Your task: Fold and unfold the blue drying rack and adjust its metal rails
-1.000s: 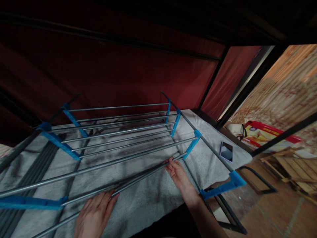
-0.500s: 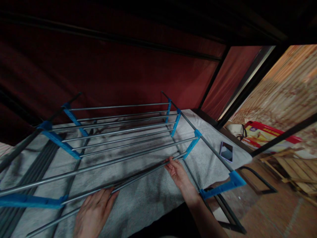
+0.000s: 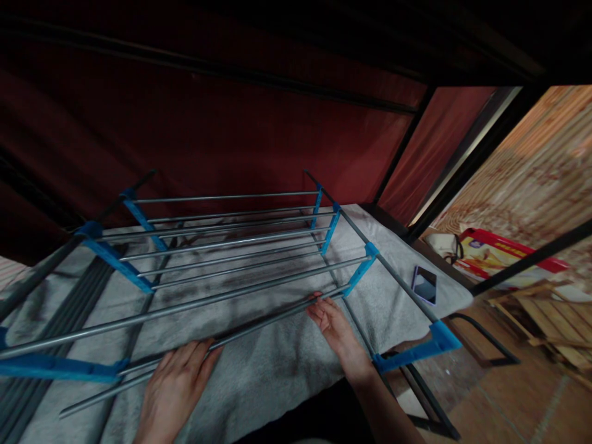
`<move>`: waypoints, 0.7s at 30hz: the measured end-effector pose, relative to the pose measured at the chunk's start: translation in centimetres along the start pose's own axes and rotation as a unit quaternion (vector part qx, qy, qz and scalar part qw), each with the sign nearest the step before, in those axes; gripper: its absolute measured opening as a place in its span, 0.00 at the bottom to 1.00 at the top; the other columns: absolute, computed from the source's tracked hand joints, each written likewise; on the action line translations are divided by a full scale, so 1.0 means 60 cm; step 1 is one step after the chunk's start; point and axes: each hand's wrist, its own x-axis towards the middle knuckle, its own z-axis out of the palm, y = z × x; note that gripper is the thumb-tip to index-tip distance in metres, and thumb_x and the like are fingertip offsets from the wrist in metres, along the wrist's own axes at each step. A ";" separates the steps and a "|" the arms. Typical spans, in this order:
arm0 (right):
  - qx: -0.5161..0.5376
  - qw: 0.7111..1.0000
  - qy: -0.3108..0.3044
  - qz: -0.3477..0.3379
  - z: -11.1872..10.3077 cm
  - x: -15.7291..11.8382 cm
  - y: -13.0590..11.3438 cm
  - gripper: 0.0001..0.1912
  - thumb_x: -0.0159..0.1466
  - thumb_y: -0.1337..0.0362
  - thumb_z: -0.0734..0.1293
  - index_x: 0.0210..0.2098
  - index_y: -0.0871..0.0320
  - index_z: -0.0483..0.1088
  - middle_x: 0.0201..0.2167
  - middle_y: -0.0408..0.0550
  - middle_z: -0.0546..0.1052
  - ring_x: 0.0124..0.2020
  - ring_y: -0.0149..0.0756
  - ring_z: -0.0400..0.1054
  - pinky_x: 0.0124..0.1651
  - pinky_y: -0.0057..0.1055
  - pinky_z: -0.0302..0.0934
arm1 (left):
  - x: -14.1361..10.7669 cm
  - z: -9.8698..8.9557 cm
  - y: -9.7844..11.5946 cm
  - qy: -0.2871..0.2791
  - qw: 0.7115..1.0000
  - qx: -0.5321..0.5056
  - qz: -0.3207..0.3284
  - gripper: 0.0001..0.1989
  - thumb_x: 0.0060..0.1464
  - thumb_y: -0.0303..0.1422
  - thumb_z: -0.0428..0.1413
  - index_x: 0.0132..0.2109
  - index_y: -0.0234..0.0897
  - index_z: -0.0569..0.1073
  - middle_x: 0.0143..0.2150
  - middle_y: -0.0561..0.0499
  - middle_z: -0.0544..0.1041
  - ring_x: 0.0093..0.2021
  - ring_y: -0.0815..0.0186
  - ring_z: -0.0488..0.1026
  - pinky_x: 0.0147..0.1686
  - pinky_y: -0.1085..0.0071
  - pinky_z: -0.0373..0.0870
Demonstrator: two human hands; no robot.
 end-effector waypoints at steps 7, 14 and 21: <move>0.007 0.999 0.030 0.028 -0.006 0.001 -0.001 0.11 0.51 0.63 0.79 0.32 0.52 0.77 0.36 0.43 0.82 0.39 0.39 0.75 0.52 0.41 0.68 | 0.006 0.000 0.004 -0.008 0.999 -0.008 -0.031 0.19 0.69 0.43 0.45 0.44 0.38 0.77 0.37 0.48 0.81 0.36 0.60 0.76 0.40 0.63 0.66; -0.013 0.998 0.052 0.046 -0.033 0.010 0.005 0.13 0.51 0.63 0.80 0.35 0.52 0.78 0.36 0.43 0.82 0.41 0.38 0.77 0.53 0.40 0.70 | 0.018 -0.015 0.021 -0.071 0.995 -0.016 -0.075 0.17 0.70 0.39 0.47 0.45 0.37 0.78 0.38 0.47 0.80 0.39 0.59 0.76 0.42 0.61 0.66; -0.023 0.997 0.057 0.046 -0.043 0.013 0.006 0.11 0.51 0.64 0.80 0.32 0.52 0.77 0.38 0.40 0.82 0.42 0.36 0.78 0.52 0.37 0.72 | 0.020 -0.010 0.020 -0.065 0.993 -0.033 -0.091 0.15 0.69 0.39 0.48 0.45 0.38 0.77 0.38 0.48 0.79 0.39 0.59 0.75 0.42 0.60 0.65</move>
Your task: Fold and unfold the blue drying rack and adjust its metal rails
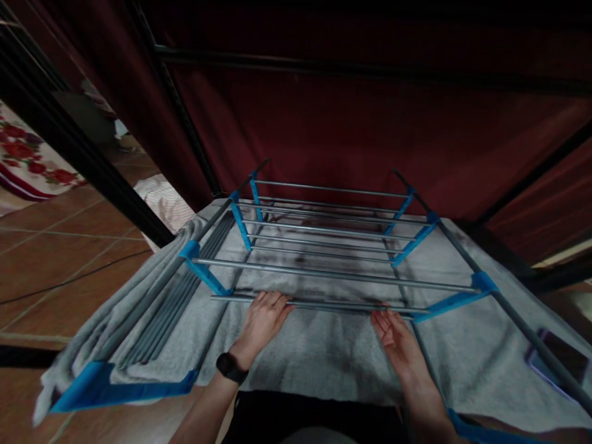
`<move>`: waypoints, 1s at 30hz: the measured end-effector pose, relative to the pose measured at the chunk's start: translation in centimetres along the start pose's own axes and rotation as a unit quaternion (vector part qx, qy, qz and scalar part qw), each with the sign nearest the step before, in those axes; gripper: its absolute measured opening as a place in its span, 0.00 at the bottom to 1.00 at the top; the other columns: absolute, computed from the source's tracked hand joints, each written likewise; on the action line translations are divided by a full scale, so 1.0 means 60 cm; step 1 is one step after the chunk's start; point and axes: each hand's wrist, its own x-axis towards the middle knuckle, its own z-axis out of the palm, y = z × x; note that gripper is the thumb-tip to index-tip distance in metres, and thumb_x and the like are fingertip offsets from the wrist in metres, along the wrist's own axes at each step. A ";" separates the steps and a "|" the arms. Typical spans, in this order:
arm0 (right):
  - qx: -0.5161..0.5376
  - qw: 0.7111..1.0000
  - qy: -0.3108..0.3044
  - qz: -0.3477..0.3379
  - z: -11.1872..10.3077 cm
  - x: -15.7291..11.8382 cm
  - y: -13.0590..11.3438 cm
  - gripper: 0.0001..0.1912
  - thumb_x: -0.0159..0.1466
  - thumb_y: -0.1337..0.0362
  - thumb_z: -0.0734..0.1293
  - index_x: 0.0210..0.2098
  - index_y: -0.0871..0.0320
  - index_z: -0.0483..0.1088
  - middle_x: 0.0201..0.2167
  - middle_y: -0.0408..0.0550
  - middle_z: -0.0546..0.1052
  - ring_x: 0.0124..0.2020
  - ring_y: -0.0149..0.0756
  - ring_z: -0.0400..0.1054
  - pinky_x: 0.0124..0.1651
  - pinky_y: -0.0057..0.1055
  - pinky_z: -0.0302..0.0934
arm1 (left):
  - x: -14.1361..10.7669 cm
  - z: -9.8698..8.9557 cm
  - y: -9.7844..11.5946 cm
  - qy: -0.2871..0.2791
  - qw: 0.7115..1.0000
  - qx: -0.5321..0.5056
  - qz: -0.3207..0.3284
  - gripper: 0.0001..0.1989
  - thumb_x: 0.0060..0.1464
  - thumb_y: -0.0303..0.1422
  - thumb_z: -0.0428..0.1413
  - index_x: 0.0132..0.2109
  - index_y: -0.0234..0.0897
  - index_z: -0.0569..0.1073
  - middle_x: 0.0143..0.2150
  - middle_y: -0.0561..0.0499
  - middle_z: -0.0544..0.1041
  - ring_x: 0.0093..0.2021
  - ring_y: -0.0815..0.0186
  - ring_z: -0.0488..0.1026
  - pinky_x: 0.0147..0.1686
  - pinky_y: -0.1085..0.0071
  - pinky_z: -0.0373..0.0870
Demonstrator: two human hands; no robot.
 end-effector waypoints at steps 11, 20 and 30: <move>-0.025 1.000 0.011 -0.005 -0.003 0.008 0.000 0.12 0.51 0.62 0.80 0.33 0.52 0.78 0.38 0.41 0.82 0.42 0.36 0.77 0.52 0.38 0.72 | 0.008 0.004 -0.005 -0.004 1.000 -0.013 -0.002 0.13 0.69 0.38 0.50 0.46 0.37 0.77 0.38 0.48 0.79 0.40 0.59 0.75 0.43 0.60 0.65; -0.040 0.999 0.008 0.004 0.004 -0.002 -0.001 0.13 0.51 0.60 0.80 0.32 0.53 0.77 0.37 0.43 0.82 0.43 0.38 0.77 0.54 0.40 0.71 | 0.008 0.007 -0.007 -0.007 1.000 -0.007 -0.002 0.13 0.69 0.39 0.50 0.46 0.38 0.77 0.39 0.48 0.79 0.40 0.60 0.75 0.44 0.60 0.65; -0.248 0.962 -0.112 -0.007 0.070 -0.071 0.027 0.18 0.55 0.50 0.77 0.39 0.54 0.78 0.40 0.51 0.81 0.40 0.43 0.75 0.49 0.42 0.70 | 0.009 0.006 -0.007 -0.008 1.000 -0.009 -0.004 0.13 0.68 0.38 0.50 0.46 0.38 0.77 0.38 0.47 0.79 0.40 0.58 0.76 0.44 0.60 0.65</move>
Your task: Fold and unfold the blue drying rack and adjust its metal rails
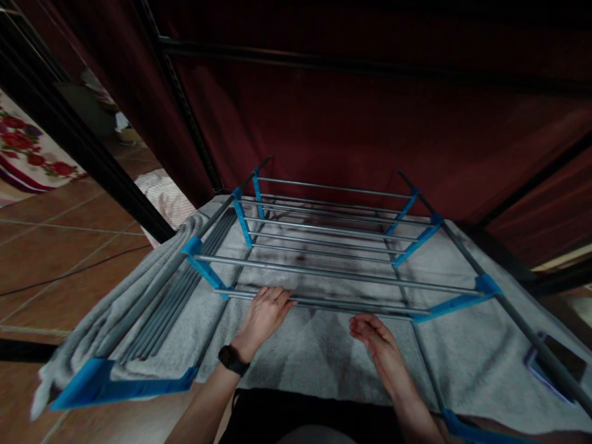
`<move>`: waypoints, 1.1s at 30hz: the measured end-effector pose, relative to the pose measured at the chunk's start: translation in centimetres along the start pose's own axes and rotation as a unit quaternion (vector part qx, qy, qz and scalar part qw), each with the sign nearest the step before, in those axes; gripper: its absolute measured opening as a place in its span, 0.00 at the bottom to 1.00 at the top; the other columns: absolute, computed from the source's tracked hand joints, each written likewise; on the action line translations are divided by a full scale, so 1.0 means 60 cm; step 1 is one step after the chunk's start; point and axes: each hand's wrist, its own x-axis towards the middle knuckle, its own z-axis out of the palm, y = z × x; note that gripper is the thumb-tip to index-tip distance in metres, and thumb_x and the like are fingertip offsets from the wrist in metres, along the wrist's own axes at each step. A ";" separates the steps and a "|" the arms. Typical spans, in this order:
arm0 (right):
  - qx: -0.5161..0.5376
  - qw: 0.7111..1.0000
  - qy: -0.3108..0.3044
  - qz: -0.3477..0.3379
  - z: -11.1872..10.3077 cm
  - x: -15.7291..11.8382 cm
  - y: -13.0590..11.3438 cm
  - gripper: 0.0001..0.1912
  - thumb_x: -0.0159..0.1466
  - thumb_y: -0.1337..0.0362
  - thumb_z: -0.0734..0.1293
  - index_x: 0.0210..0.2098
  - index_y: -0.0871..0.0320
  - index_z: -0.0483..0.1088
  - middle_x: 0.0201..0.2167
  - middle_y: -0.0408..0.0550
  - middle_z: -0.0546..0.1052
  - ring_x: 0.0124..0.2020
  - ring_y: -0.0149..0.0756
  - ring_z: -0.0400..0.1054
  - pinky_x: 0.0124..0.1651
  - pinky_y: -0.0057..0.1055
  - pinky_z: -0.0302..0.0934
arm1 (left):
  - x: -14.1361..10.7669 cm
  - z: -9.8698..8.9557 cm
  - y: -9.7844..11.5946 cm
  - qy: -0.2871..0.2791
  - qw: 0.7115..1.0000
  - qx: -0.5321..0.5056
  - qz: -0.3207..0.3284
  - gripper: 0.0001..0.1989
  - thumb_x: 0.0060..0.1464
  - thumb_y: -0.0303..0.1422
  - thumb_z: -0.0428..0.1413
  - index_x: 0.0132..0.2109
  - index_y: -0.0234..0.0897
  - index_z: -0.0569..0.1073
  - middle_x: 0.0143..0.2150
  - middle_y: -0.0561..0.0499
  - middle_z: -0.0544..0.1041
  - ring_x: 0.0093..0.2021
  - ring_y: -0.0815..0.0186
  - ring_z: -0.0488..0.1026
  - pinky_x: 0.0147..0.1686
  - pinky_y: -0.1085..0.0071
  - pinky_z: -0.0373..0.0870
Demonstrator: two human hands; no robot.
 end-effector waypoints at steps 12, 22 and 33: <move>-0.468 0.789 0.060 -0.395 0.028 0.011 -0.031 0.16 0.71 0.67 0.59 0.54 0.50 0.72 0.55 0.50 0.75 0.60 0.43 0.66 0.65 0.51 0.59 | 0.006 -0.001 -0.009 0.033 0.999 0.024 0.034 0.19 0.70 0.42 0.45 0.42 0.38 0.78 0.37 0.47 0.81 0.38 0.58 0.77 0.41 0.60 0.66; -0.613 0.680 0.000 -0.403 0.030 0.038 -0.024 0.24 0.70 0.72 0.57 0.63 0.51 0.65 0.53 0.51 0.77 0.56 0.44 0.69 0.67 0.55 0.56 | 0.009 -0.006 -0.007 0.065 0.996 0.027 0.051 0.18 0.69 0.41 0.46 0.43 0.38 0.77 0.36 0.47 0.81 0.36 0.57 0.76 0.39 0.60 0.65; -0.642 0.649 -0.013 -0.407 0.044 0.068 -0.021 0.15 0.70 0.70 0.63 0.52 0.50 0.73 0.41 0.47 0.79 0.44 0.42 0.71 0.59 0.46 0.61 | 0.008 -0.005 -0.007 0.045 0.998 0.014 0.044 0.17 0.70 0.40 0.47 0.44 0.37 0.77 0.37 0.47 0.80 0.37 0.57 0.76 0.41 0.61 0.64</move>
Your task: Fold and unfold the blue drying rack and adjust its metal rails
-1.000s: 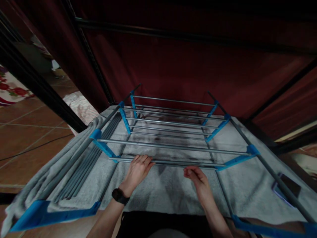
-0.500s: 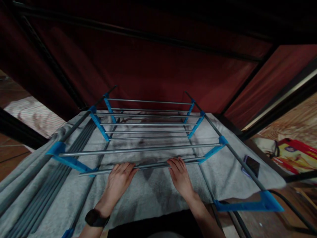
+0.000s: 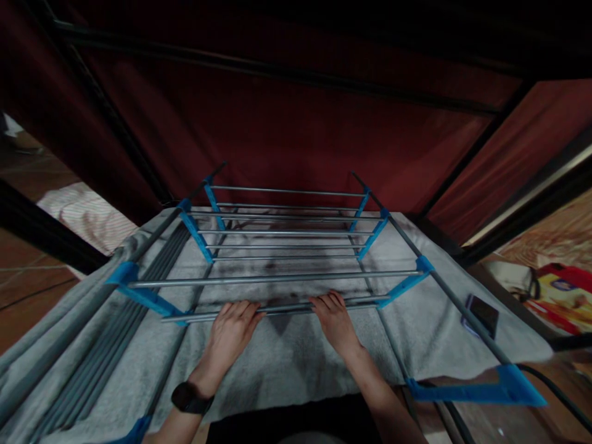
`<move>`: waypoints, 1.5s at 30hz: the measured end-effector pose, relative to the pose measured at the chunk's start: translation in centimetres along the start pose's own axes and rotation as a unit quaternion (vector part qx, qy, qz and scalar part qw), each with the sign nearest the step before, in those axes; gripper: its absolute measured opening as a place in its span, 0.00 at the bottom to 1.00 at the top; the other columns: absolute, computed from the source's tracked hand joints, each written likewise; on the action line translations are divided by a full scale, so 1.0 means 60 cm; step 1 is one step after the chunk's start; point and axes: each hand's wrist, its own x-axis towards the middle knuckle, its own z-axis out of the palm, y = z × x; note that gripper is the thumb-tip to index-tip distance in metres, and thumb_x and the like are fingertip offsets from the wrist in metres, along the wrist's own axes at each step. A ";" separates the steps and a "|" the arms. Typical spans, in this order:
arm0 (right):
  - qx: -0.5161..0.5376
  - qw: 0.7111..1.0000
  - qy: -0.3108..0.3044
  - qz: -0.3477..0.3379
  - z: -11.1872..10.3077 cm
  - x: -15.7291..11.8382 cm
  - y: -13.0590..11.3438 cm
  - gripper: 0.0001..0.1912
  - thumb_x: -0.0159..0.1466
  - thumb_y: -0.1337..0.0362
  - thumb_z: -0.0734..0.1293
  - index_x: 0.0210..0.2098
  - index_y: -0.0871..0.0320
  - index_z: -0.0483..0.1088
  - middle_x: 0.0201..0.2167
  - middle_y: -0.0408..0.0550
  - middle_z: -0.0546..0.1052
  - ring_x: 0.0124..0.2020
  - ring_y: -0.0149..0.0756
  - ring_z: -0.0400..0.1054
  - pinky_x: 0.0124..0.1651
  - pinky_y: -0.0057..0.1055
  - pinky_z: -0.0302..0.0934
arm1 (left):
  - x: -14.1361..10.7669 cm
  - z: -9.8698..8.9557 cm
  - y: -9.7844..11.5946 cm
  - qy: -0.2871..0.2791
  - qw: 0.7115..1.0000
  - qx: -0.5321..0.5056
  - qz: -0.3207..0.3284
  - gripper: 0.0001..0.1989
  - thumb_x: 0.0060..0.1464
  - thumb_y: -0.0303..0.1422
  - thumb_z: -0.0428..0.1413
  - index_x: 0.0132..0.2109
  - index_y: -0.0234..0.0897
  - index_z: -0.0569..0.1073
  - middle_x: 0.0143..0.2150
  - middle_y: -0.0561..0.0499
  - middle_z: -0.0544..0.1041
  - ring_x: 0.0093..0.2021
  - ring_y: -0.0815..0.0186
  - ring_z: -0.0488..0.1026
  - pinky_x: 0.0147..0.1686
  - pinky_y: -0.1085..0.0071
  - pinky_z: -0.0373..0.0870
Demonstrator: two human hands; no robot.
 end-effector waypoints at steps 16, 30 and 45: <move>0.038 0.999 0.001 -0.034 0.009 -0.017 0.027 0.15 0.72 0.65 0.59 0.52 0.50 0.73 0.39 0.48 0.79 0.43 0.45 0.70 0.53 0.44 0.59 | -0.039 -0.021 -0.039 -0.041 0.996 0.022 -0.074 0.11 0.67 0.30 0.49 0.49 0.39 0.75 0.44 0.46 0.77 0.45 0.59 0.72 0.51 0.57 0.62; 0.043 0.999 -0.009 -0.031 0.013 -0.022 0.035 0.15 0.73 0.61 0.58 0.54 0.51 0.72 0.42 0.50 0.80 0.45 0.47 0.70 0.54 0.46 0.58 | -0.041 -0.031 -0.040 -0.078 0.989 0.054 -0.113 0.08 0.65 0.29 0.50 0.41 0.38 0.74 0.39 0.46 0.76 0.41 0.57 0.71 0.43 0.60 0.62; 0.044 0.993 -0.038 -0.098 0.033 0.023 -0.053 0.24 0.69 0.72 0.57 0.62 0.52 0.66 0.53 0.51 0.77 0.52 0.46 0.70 0.62 0.49 0.56 | -0.040 -0.030 -0.037 -0.077 0.988 0.073 -0.115 0.09 0.66 0.28 0.49 0.39 0.38 0.74 0.38 0.46 0.76 0.41 0.58 0.71 0.44 0.60 0.61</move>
